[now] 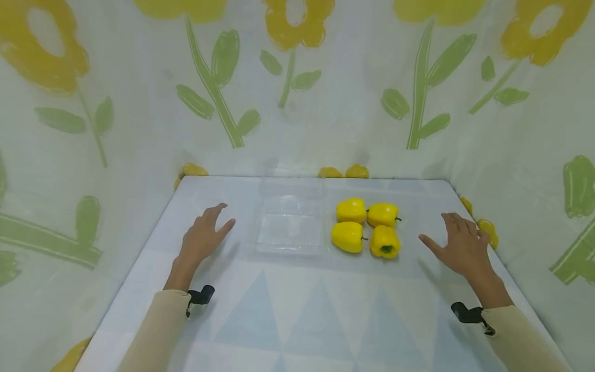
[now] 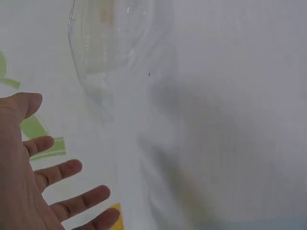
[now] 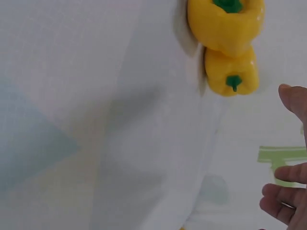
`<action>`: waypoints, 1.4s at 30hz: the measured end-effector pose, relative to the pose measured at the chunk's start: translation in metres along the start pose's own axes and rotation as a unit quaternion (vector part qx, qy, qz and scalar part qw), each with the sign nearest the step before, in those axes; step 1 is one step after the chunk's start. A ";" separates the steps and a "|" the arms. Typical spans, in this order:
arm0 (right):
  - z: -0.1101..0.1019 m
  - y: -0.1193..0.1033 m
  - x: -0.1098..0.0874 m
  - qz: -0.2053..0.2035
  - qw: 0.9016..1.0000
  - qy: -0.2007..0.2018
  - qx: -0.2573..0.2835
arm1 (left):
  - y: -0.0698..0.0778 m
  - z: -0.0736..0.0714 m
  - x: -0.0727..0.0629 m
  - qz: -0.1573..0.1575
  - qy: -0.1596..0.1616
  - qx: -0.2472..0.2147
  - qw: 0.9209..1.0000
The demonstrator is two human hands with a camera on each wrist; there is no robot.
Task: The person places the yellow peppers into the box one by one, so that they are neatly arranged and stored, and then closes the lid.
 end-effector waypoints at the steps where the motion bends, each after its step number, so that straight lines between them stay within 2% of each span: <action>1: 0.001 -0.003 -0.002 0.004 1.000 -0.001 0.008 | 0.001 0.002 -0.001 0.002 -0.004 -0.024 1.000; 4: 0.005 -0.012 -0.009 0.014 0.999 -0.005 0.032 | 0.003 0.008 -0.005 0.016 -0.011 -0.084 0.996; 7: 0.009 -0.021 -0.015 0.020 0.998 -0.009 0.060 | 0.007 0.014 -0.008 0.032 -0.012 -0.122 0.992; 12: 0.013 -0.036 -0.018 0.021 0.996 -0.009 0.081 | 0.012 0.029 -0.010 0.050 -0.005 -0.143 0.988; 17: 0.020 -0.049 -0.019 0.022 0.997 -0.016 0.079 | 0.013 0.042 -0.013 0.049 0.008 -0.157 0.986; 24: 0.030 -0.063 -0.018 0.011 0.997 -0.016 0.074 | 0.012 0.050 -0.019 0.063 0.021 -0.162 0.985; 29: 0.032 -0.070 -0.016 0.010 0.997 -0.007 0.071 | 0.013 0.051 -0.018 0.084 0.030 -0.161 0.983; 36: 0.041 -0.076 -0.016 0.012 0.998 0.008 0.057 | 0.019 0.056 -0.017 0.121 0.026 -0.131 0.984; 42: 0.050 -0.081 -0.013 0.025 0.999 0.000 0.047 | 0.022 0.059 -0.017 0.124 0.024 -0.125 0.984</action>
Point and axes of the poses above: each hand's wrist, its own x-axis towards the middle knuckle, its own z-axis out of the palm, y = z × x, the point moved 4 cm from there along x, towards the middle knuckle, and after that the axes turned 7 degrees about z, right-handed, at the moved point
